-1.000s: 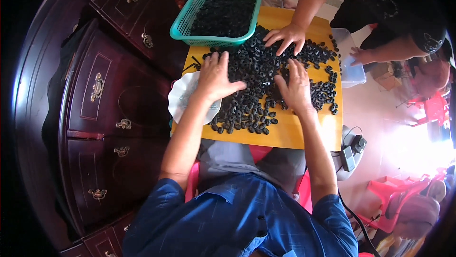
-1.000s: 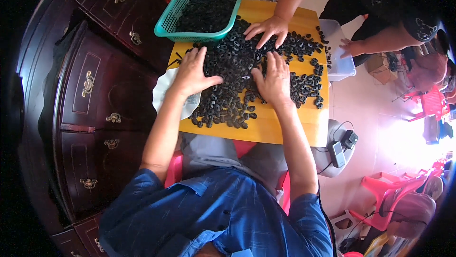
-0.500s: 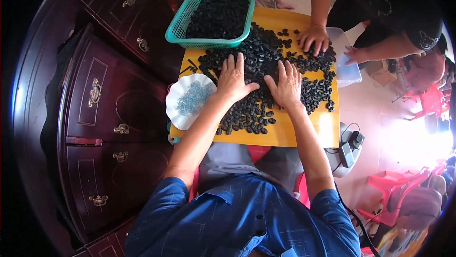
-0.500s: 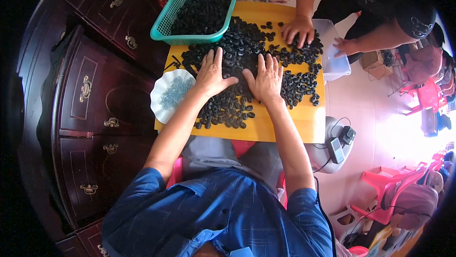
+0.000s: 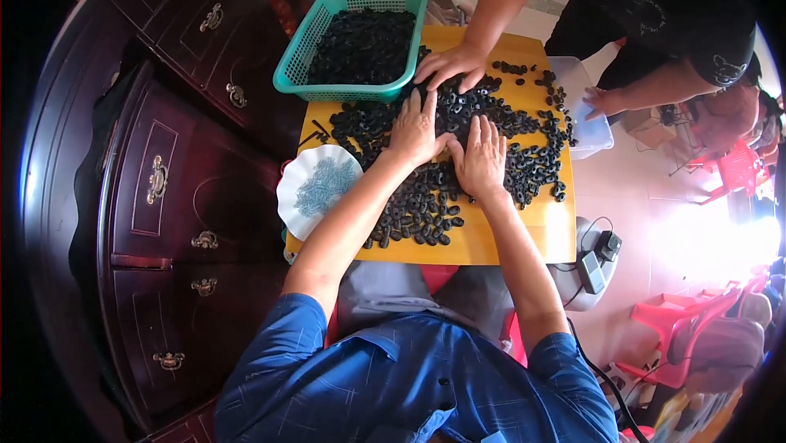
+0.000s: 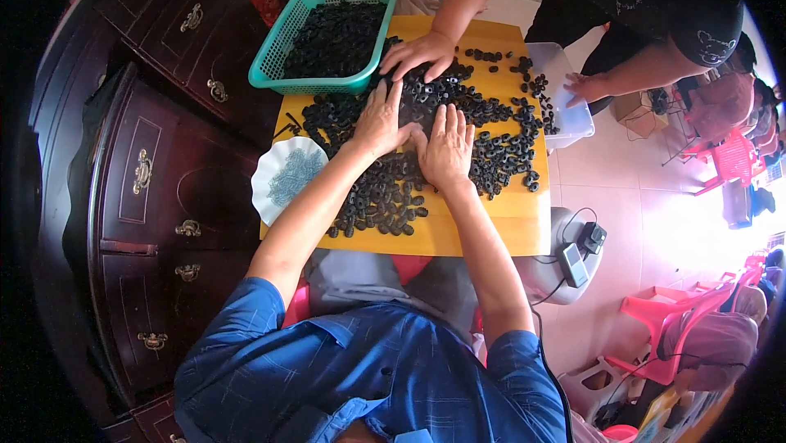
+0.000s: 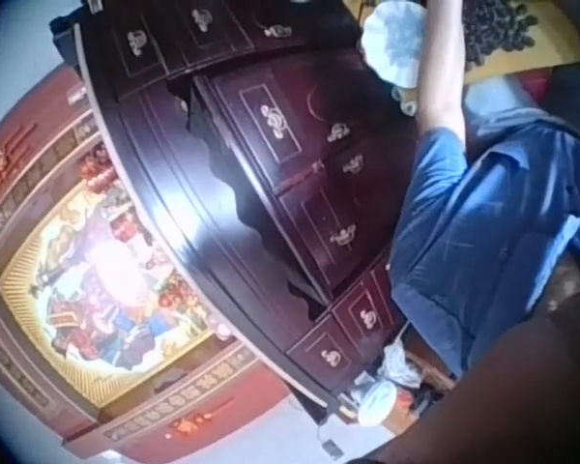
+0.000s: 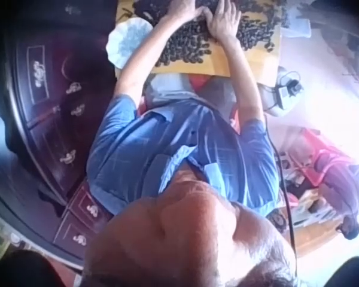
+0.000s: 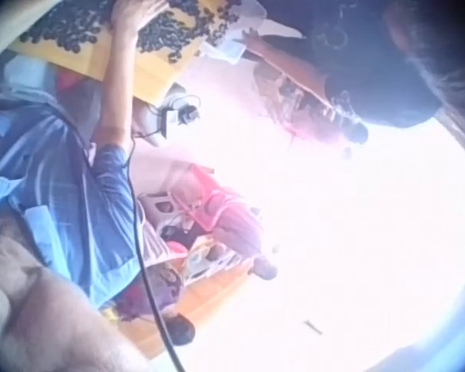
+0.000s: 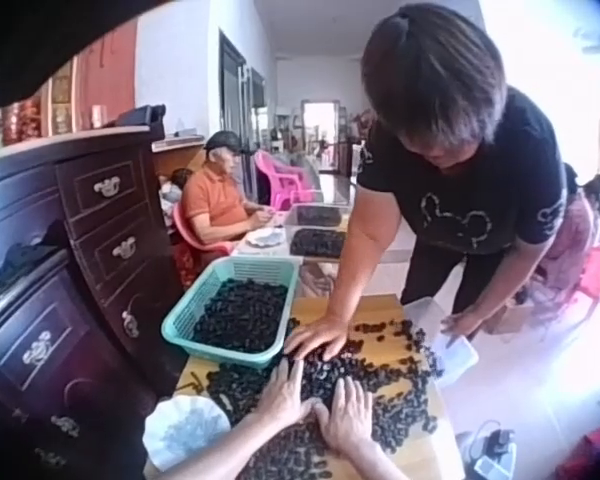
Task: The person picks up a black plastic component and a small metal pin, inserts the pin into the component, and places the assembled piece onto the table. After repeating this process multiple times, the person clears the workspace by pushing the remaining items into containers.
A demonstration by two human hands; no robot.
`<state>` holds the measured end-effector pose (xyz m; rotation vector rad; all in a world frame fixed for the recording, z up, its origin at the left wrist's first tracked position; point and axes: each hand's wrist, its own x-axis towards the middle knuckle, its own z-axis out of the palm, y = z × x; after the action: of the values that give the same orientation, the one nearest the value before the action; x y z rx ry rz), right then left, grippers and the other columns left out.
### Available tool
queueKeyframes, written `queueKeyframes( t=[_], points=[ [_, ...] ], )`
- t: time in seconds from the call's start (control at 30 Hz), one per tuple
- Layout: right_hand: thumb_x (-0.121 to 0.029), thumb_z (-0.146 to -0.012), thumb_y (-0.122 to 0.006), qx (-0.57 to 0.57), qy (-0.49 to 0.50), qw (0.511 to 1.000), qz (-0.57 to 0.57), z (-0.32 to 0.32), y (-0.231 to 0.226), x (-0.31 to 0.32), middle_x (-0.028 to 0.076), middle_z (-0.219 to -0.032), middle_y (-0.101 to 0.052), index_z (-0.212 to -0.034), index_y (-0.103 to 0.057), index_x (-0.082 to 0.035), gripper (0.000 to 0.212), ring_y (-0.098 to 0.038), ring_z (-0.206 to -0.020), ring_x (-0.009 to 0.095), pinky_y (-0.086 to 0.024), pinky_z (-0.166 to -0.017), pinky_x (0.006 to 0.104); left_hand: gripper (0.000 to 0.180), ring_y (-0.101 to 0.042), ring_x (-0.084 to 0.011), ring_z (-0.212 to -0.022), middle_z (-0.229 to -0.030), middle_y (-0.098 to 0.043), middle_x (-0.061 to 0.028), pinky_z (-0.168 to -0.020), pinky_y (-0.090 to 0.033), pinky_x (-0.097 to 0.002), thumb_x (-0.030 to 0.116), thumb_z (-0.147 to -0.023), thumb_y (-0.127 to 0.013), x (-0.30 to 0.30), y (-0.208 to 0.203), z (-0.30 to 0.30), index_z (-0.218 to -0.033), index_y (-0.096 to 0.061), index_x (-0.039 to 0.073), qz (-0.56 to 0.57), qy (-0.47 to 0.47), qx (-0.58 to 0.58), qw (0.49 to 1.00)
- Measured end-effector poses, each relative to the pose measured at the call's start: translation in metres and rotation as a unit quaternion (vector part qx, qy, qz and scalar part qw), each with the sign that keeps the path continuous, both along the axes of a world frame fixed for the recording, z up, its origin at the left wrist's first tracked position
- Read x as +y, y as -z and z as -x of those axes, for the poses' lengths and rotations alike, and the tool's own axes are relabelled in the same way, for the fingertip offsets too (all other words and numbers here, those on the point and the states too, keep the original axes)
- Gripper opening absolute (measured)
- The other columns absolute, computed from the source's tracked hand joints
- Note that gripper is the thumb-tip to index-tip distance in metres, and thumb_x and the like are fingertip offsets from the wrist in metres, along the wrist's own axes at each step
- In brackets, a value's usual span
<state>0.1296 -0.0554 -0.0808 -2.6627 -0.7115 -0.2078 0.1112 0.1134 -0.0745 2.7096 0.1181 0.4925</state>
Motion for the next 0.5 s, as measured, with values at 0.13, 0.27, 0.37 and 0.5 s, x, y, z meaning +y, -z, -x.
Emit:
queueKeyframes(
  t=[0.13,0.27,0.37,0.5],
  points=[
    [-0.041,-0.100,-0.049,0.003,0.005,1.000,-0.011,0.001,0.001,-0.001,0.025,-0.157,-0.035,-0.151,-0.032,0.007,0.072,-0.028,-0.148,0.039,-0.020,-0.122,0.0536,0.099,-0.045,-0.0452,-0.128,-0.139,-0.042,-0.0297,-0.106,-0.043,-0.0490,0.032,-0.076,-0.084,-0.007,-0.006,-0.011,-0.150,-0.029,-0.005,-0.011,0.009,-0.019,1.000],
    [-0.028,-0.098,-0.056,-0.015,0.018,1.000,-0.010,0.004,0.006,0.004,0.027,-0.155,-0.036,-0.150,-0.029,0.008,0.069,-0.032,-0.146,0.039,-0.023,-0.121,0.0507,0.091,-0.047,-0.0422,-0.125,-0.136,-0.046,-0.0263,-0.102,-0.042,-0.0532,0.031,-0.074,-0.083,-0.016,-0.002,-0.018,-0.147,-0.037,0.001,-0.044,0.002,-0.026,0.999],
    [-0.026,-0.098,-0.056,-0.010,0.019,0.999,-0.034,0.005,0.006,0.004,0.027,-0.154,-0.036,-0.150,-0.029,0.009,0.068,-0.033,-0.145,0.038,-0.026,-0.120,0.0490,0.076,-0.046,-0.0420,-0.129,-0.136,-0.051,-0.0239,-0.106,-0.040,-0.0553,0.033,-0.081,-0.078,-0.018,-0.006,-0.008,-0.145,-0.047,0.006,-0.034,0.023,-0.050,0.998],
    [-0.028,-0.099,-0.056,-0.010,0.033,0.998,-0.049,-0.002,0.004,-0.008,0.029,-0.154,-0.035,-0.150,-0.028,0.010,0.069,-0.032,-0.145,0.040,-0.025,-0.120,0.0515,0.057,-0.051,-0.0391,-0.131,-0.136,-0.056,-0.0241,-0.111,-0.041,-0.0497,0.025,-0.085,-0.076,0.007,-0.045,0.030,-0.134,-0.057,0.002,0.057,0.059,-0.079,0.994]
  ],
)
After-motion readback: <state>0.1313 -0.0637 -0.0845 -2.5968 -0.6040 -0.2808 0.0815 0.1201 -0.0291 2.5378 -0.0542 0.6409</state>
